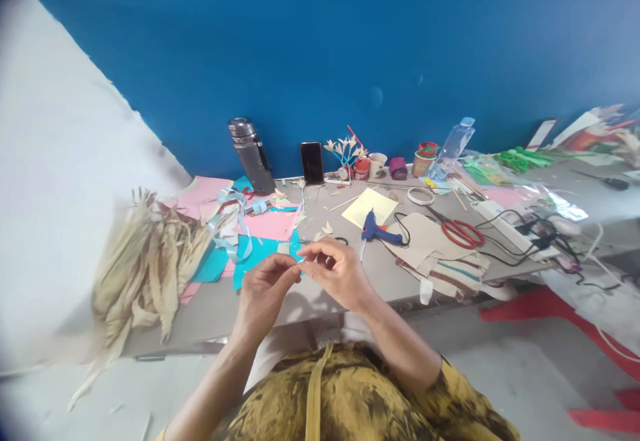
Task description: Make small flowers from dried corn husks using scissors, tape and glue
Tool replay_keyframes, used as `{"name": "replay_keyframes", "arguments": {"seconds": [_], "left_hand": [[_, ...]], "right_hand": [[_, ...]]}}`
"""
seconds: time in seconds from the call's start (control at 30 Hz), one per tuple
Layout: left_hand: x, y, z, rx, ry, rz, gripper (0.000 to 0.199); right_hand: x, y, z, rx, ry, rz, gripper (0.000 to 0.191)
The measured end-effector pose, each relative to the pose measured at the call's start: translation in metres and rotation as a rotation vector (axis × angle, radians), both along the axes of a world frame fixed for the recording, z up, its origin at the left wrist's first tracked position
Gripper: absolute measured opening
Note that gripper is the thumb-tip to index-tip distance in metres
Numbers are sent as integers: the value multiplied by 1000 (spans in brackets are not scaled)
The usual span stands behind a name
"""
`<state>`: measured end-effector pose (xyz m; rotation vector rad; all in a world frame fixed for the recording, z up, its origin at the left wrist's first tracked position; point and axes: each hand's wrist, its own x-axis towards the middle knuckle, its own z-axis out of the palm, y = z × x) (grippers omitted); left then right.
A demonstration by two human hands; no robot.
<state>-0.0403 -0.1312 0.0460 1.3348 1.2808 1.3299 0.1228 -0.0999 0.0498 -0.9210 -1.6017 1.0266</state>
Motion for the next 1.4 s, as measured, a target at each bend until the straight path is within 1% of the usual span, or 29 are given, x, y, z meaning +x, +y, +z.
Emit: {"name": "replay_keyframes", "arguments": {"seconds": [0.07, 0.1, 0.17, 0.23, 0.33, 0.37, 0.4, 0.47, 0.57, 0.63, 0.73, 0.8, 0.87, 1.0, 1.1, 1.27, 1.4], "left_hand": [[1, 3, -2, 0, -10, 7, 16], [2, 4, -3, -2, -25, 8, 16], [7, 8, -4, -23, -71, -10, 16], [12, 13, -5, -67, -126, -46, 17], [18, 19, -6, -113, -192, -92, 19], [20, 21, -6, -129, -230, -113, 20], [20, 23, -5, -153, -292, -145, 22], [22, 25, -4, -226, -480, -236, 26], [23, 27, -1, -337, -743, -329, 32], [23, 26, 1, -388, -818, -345, 33], [21, 25, 0, -462, -862, -382, 34], [19, 25, -2, -487, -872, -406, 34], [15, 24, -5, -487, -856, -411, 33], [13, 22, -7, -474, -740, -395, 30], [15, 21, -7, -451, -665, -356, 29], [20, 23, -10, -438, -619, -319, 29], [24, 23, -12, -394, -537, -228, 22]], "right_hand": [[-1, 0, 1, 91, -30, -48, 10], [-1, 1, 0, 111, -30, -65, 10], [-1, 2, -2, 83, 8, -89, 9], [0, 4, -6, -61, 131, -96, 10], [1, 8, -8, -387, 396, -51, 20], [2, 8, -8, -460, 462, -34, 25], [4, 9, -8, -498, 503, -23, 28], [8, 10, -7, -478, 511, -32, 33], [13, 10, -8, -383, 400, -29, 34], [13, 10, -9, -332, 332, 9, 30], [9, 10, -10, -262, 289, 65, 23], [5, 10, -8, -230, 263, 80, 22], [2, 10, -6, -214, 240, 64, 22], [-1, 7, -2, -208, 256, -8, 21], [0, 5, -1, -216, 245, -41, 19], [8, 6, -4, -199, 141, 57, 22], [13, 10, -10, -131, 78, 22, 19]]}}
